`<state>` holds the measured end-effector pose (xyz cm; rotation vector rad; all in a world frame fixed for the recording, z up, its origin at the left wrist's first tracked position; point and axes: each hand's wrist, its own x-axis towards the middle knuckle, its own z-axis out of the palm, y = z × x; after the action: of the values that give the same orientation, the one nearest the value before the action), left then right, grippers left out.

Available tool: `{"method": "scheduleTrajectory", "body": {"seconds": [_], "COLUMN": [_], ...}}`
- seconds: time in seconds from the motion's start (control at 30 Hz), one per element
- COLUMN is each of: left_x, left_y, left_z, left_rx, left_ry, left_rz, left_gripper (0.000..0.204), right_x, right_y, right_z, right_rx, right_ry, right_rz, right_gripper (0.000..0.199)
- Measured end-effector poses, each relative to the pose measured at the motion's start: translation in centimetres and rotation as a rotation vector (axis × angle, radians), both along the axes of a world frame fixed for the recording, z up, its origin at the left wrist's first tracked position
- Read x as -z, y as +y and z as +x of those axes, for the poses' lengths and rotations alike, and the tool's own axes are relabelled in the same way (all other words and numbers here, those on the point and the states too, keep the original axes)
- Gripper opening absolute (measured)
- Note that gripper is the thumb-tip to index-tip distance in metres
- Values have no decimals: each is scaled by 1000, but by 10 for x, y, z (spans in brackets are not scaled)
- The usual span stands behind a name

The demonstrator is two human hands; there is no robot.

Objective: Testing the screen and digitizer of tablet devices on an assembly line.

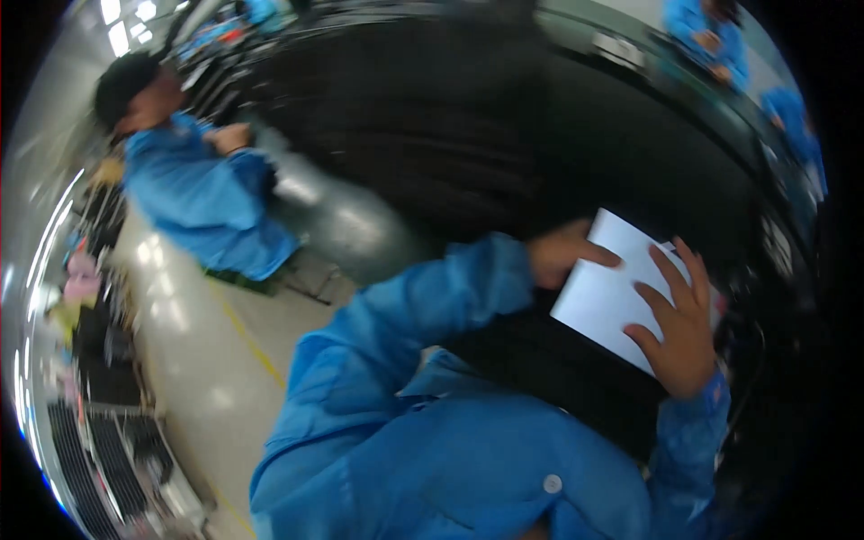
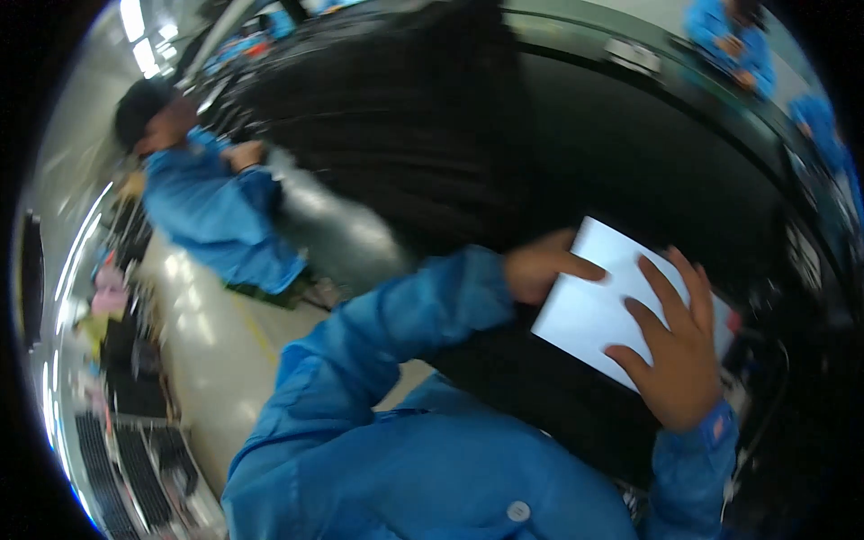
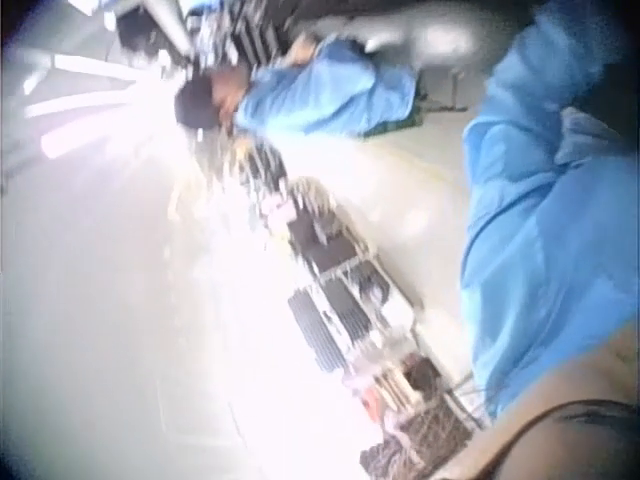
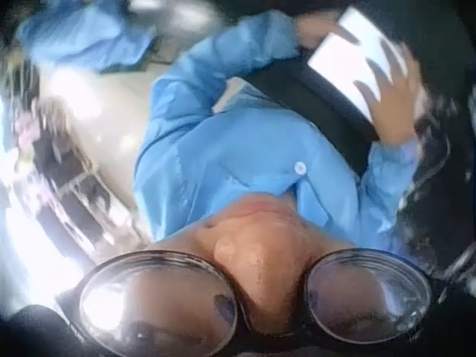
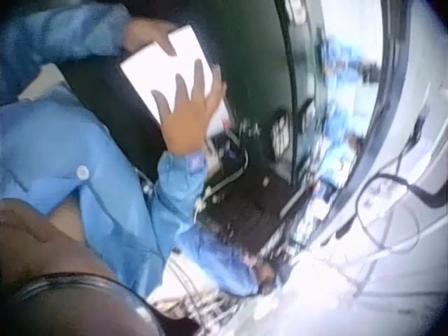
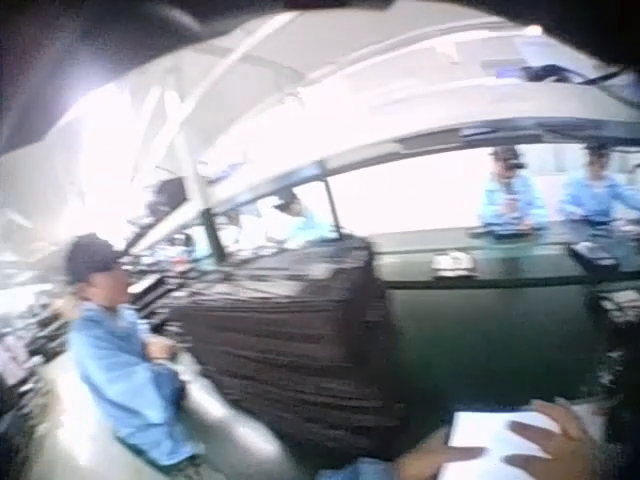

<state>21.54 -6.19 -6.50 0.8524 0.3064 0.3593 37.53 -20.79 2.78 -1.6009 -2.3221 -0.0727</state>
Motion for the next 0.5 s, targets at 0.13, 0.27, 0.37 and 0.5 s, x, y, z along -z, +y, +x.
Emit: {"method": "scheduleTrajectory", "body": {"seconds": [0.13,0.27,0.37,0.5], "left_x": [-8,-3,-4,-10], "left_y": [0,5,5,4], "left_z": [0,-7,-10,-7], "left_rx": [29,28,18,-9], "left_ry": [73,38,66,146], "left_rz": [93,145,151,124], "left_gripper": [73,72,74,74], "right_x": [16,15,21,37], "right_y": [8,12,8,-10], "right_z": [-4,6,25,77], "right_rx": [40,4,-12,123], "right_ry": [-70,72,303,748], "right_rz": [27,52,80,110], "right_gripper": [38,33,44,48]}}
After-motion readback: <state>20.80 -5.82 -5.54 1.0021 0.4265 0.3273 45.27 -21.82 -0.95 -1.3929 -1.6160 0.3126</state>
